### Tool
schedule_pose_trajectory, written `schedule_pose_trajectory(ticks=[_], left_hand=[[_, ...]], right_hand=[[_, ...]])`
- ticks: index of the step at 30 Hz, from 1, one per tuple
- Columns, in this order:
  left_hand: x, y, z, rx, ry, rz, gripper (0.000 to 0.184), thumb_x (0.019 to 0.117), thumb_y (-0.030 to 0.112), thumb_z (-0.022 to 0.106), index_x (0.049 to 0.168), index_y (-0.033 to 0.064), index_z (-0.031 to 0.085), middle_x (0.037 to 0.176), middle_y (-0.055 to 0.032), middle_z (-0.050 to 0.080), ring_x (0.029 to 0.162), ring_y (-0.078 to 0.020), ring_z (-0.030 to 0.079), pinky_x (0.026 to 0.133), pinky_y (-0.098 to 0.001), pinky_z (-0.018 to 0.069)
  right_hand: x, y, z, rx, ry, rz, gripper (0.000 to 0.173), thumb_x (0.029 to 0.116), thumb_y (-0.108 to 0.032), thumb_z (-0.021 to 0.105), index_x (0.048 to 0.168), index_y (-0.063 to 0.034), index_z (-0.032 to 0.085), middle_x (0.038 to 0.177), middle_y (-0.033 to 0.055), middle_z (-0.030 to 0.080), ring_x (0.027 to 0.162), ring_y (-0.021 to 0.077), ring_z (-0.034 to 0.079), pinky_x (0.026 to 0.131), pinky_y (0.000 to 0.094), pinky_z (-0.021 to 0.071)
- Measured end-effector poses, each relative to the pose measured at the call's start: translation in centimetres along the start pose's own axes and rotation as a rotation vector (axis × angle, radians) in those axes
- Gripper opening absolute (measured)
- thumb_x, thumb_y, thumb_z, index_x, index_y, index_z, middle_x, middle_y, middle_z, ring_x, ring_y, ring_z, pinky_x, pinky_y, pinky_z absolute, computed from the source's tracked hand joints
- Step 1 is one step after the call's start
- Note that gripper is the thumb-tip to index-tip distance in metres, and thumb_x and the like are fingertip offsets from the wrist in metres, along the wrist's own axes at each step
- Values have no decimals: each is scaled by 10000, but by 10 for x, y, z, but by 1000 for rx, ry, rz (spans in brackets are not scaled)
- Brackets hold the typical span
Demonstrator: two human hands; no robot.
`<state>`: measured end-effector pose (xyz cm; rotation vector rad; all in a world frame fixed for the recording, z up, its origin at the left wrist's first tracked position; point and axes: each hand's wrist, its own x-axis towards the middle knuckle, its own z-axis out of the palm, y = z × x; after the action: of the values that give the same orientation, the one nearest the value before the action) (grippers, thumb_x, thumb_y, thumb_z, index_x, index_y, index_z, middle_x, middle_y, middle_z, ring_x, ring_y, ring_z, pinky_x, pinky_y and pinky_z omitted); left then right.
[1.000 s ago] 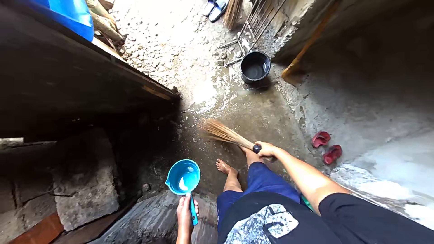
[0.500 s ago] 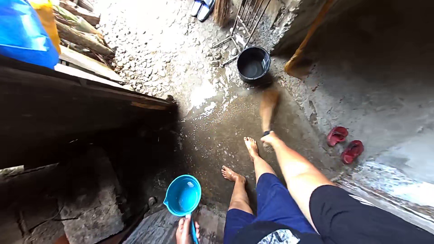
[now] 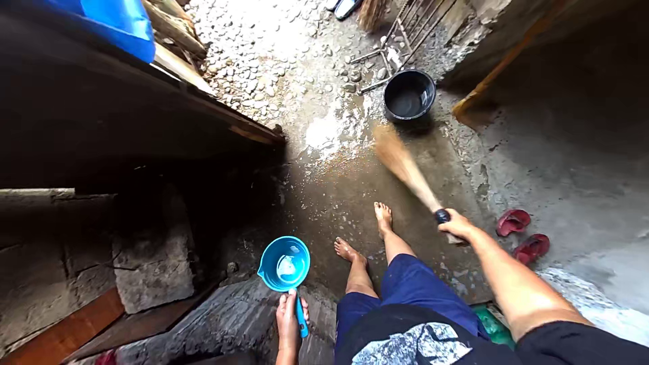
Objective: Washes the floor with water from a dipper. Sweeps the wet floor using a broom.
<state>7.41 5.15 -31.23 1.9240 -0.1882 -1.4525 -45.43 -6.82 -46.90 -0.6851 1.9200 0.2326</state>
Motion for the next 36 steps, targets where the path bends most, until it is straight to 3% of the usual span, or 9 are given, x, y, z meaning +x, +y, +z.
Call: schedule_pose_trajectory(ticks=[5,8,11,14,20,27,31,34,36], left_hand=[[-3,-29,-26,-45,68,-35,253,1119,198,341,994,28,482,605,-70,603,409,-123,556,378,-245,482],[-6,-39,-37,-45,90,-54,257,1122,196,343,988,27,481,604,-78,604,410,-131,558,376,-253,481],[-5,-43,-47,-50,82,-53,254,1118,197,350,980,29,481,607,-84,604,412,-138,564,377,-259,489],[-2,-36,-54,-56,52,-34,247,1117,189,345,989,27,480,603,-82,602,405,-132,559,370,-253,484],[8,-20,-80,-38,-22,44,243,1112,192,353,994,27,487,618,-74,616,420,-127,569,383,-252,493],[16,-6,-106,15,-16,51,245,1119,201,347,1027,24,489,630,-69,623,428,-122,574,388,-250,496],[19,-3,-112,68,-43,42,261,1121,196,329,1011,18,484,617,-70,614,414,-125,562,376,-249,487],[27,-4,-108,94,-48,39,257,1122,190,343,997,19,488,610,-75,609,412,-131,561,373,-257,486],[31,-1,-100,114,-59,35,250,1123,191,346,1008,19,486,618,-74,613,418,-129,565,379,-255,489]], right_hand=[[29,-33,-1,229,119,241,778,868,-193,798,1503,32,408,1380,276,573,1237,377,591,1023,550,483],[24,-96,82,174,7,194,800,807,-240,848,1444,71,476,1339,258,616,1203,363,626,1021,544,505],[-7,-140,194,-104,-226,86,972,732,-272,881,1525,12,396,1380,255,590,1234,369,618,1026,546,515],[-41,-165,250,-354,-483,-17,1036,791,-270,835,1607,-32,243,1467,249,529,1328,359,564,1075,544,475],[-39,-91,162,-172,-306,-192,831,743,-196,865,1479,-94,492,1330,252,623,1222,423,608,1020,641,482],[-59,32,61,274,88,222,765,841,-141,803,1493,3,431,1343,291,589,1201,403,602,1004,587,488],[-53,-6,102,403,25,292,498,935,-244,717,1340,21,600,1298,229,626,1162,322,607,978,531,490],[-62,-68,187,87,-227,178,627,850,-322,801,1350,9,616,1314,226,648,1221,336,625,1043,561,489],[-78,-97,235,-101,-405,94,832,812,-333,828,1477,24,477,1382,258,590,1281,366,582,1062,584,462]])
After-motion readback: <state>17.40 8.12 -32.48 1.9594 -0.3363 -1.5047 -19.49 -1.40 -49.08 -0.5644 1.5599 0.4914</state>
